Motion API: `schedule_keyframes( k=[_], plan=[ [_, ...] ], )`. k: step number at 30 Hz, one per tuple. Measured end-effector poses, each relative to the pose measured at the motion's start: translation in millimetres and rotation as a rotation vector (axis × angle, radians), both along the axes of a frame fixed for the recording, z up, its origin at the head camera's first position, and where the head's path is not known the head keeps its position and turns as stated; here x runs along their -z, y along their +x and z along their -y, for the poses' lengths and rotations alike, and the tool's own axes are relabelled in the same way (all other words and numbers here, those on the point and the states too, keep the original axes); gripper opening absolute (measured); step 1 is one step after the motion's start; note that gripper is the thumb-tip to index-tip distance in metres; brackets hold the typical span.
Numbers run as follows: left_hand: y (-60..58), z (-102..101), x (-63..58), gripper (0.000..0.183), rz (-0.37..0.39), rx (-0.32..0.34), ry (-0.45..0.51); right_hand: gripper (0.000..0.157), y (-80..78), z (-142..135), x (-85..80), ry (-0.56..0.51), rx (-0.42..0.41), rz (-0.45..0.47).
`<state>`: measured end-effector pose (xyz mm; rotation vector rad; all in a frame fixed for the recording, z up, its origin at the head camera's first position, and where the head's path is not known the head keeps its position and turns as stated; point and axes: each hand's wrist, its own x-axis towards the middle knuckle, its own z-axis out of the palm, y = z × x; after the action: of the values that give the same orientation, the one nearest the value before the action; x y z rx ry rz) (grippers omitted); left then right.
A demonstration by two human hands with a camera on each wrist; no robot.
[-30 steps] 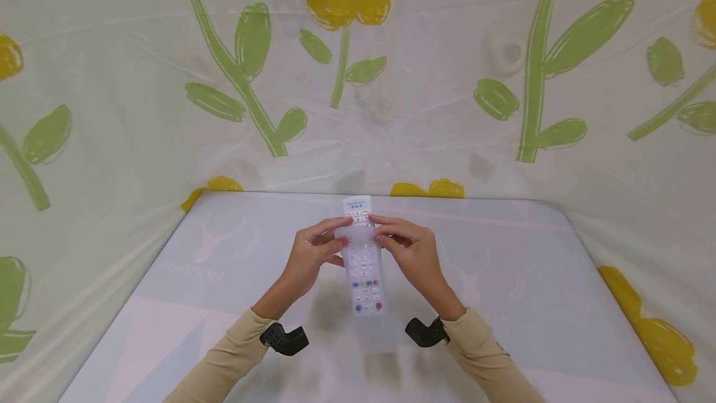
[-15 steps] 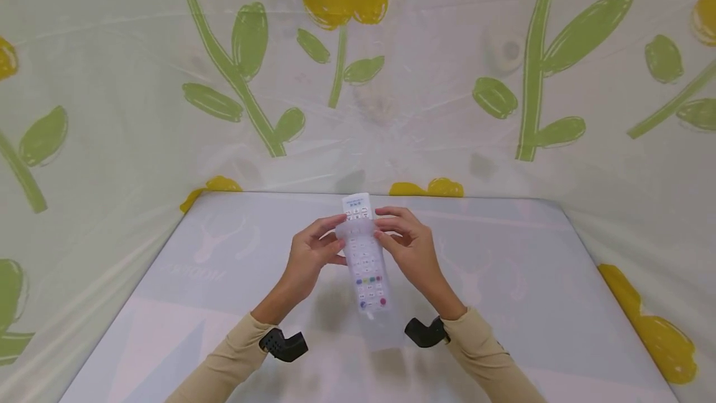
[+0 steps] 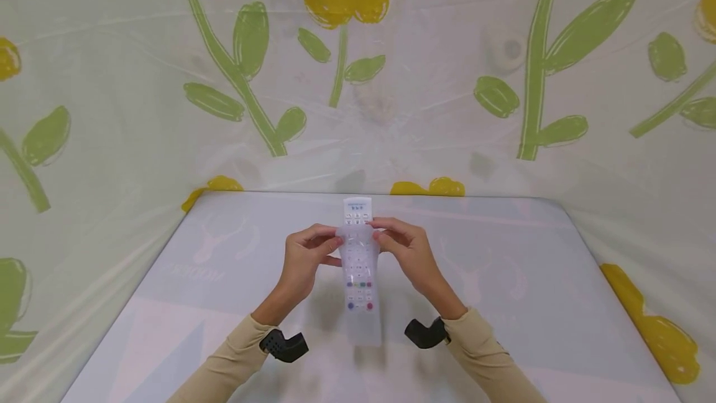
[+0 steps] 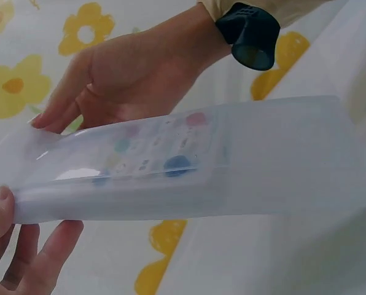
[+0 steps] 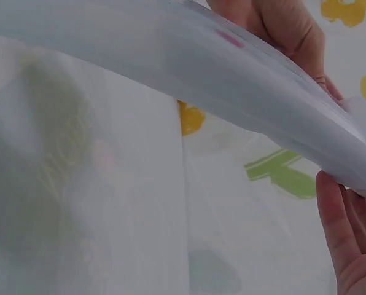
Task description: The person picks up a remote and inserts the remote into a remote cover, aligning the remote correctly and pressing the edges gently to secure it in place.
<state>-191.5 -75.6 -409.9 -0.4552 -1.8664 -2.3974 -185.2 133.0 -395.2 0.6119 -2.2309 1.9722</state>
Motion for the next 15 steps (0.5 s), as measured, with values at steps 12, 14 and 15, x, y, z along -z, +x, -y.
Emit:
schedule_keyframes(
  k=[12,14,15],
  plan=[
    [2.2,-4.8,-4.4,0.015,0.057,-0.024,-0.065,0.023,4.4,2.1,0.9,-0.029,0.072,0.020],
    [3.6,-6.4,-5.4,0.014,0.067,-0.036,-0.077,0.023,4.8,1.5,1.1,-0.014,0.075,0.008],
    [4.5,-7.0,-5.9,0.013,0.073,-0.043,-0.080,0.023,4.9,1.2,1.3,-0.008,0.073,0.003]
  ],
)
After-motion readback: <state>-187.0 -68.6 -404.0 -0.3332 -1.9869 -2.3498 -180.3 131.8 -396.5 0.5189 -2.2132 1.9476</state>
